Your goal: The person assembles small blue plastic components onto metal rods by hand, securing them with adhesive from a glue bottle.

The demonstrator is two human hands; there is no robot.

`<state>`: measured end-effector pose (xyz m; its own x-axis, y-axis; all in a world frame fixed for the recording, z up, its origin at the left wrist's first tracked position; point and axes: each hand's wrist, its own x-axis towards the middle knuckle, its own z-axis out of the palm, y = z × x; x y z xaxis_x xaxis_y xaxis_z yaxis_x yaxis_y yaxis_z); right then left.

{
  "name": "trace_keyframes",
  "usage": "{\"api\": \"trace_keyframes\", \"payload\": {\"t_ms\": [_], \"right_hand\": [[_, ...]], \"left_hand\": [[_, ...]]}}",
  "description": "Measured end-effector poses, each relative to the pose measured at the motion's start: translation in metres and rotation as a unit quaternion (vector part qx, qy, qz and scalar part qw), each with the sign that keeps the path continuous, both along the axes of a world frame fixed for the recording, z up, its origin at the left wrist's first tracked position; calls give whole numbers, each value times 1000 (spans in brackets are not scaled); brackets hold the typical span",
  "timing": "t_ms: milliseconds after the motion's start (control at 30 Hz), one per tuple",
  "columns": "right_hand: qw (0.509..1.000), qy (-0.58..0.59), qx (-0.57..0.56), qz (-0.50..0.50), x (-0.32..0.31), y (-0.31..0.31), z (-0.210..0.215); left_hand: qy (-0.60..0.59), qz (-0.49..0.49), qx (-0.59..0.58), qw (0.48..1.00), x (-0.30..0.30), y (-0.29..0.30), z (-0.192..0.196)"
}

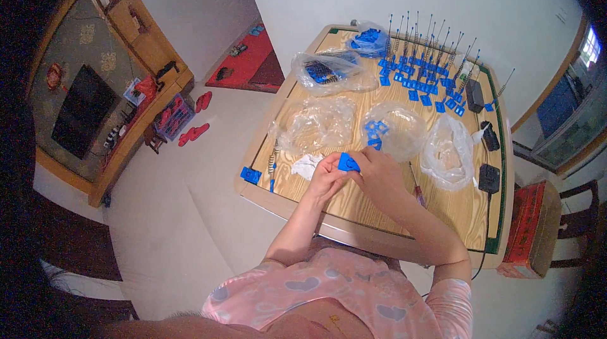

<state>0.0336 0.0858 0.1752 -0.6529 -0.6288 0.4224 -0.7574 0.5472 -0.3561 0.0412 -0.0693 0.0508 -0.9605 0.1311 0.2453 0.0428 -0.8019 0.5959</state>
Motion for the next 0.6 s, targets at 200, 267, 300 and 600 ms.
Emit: {"api": "trace_keyframes", "payload": {"t_ms": [200, 267, 300, 600], "right_hand": [[1000, 10, -5, -2, -1, 0, -2], [1000, 9, -5, -3, 0, 1, -1], [1000, 9, -5, -3, 0, 1, -1], [1000, 12, -9, -2, -2, 2, -5]], "left_hand": [[-21, -5, 10, 1000, 2, -1, 6], [-22, -9, 9, 1000, 1, 0, 4], [-10, -7, 11, 1000, 0, 0, 1], [-12, -3, 10, 1000, 0, 1, 2]]}}
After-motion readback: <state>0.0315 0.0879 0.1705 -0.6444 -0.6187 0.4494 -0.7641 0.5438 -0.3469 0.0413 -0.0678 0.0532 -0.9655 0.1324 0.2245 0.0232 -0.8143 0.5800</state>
